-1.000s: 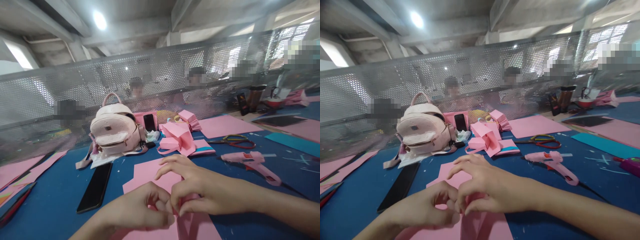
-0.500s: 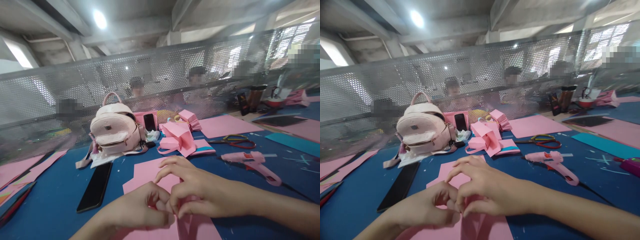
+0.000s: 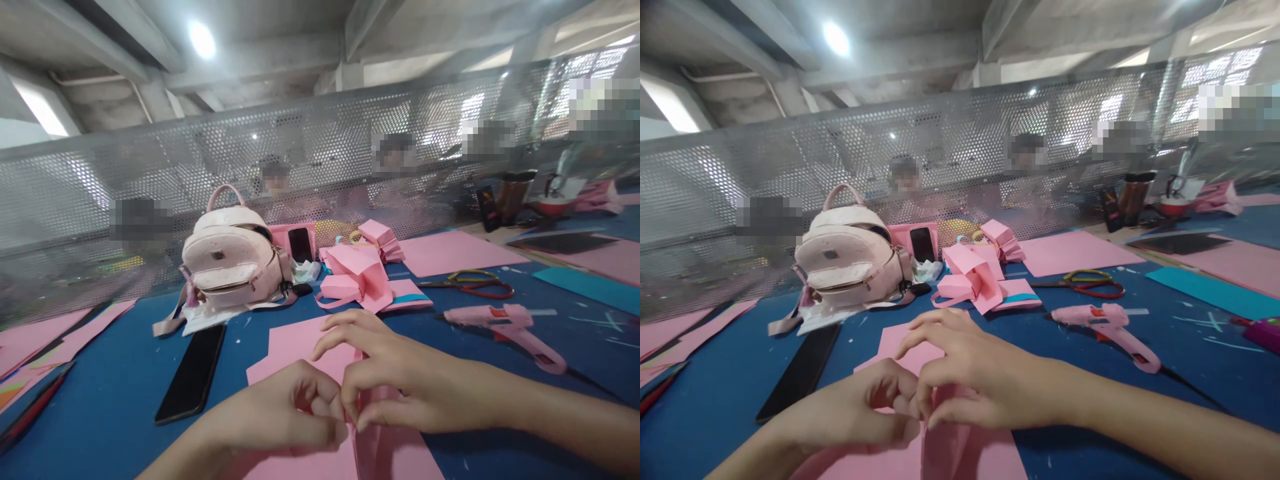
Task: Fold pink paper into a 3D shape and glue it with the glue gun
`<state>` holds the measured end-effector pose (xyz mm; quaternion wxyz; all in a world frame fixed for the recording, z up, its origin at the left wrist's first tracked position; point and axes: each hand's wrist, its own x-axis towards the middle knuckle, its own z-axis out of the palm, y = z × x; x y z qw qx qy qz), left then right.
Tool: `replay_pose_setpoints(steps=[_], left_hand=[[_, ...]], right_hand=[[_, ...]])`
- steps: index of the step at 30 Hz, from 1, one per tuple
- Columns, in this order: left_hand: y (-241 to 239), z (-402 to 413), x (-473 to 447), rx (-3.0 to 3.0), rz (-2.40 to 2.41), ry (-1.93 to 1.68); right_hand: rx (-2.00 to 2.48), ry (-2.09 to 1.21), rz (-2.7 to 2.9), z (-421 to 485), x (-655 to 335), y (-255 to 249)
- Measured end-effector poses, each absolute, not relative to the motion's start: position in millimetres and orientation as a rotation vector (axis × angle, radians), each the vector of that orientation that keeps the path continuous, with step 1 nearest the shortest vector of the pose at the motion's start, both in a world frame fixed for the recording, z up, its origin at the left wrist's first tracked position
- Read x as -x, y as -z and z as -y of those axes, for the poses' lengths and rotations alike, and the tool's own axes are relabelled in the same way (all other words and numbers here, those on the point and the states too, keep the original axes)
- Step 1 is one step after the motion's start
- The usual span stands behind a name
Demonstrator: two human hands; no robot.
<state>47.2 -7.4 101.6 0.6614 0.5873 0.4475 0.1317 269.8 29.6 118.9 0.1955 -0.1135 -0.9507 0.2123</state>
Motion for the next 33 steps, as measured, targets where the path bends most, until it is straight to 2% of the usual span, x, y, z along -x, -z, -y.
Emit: replay_pose_setpoints(steps=[33], left_hand=[[-97.5,6.6,-44.9,-1.422,-0.987,-0.342]], right_hand=[[0.41,-0.65,2.579,-25.8,-267.6,-111.1]])
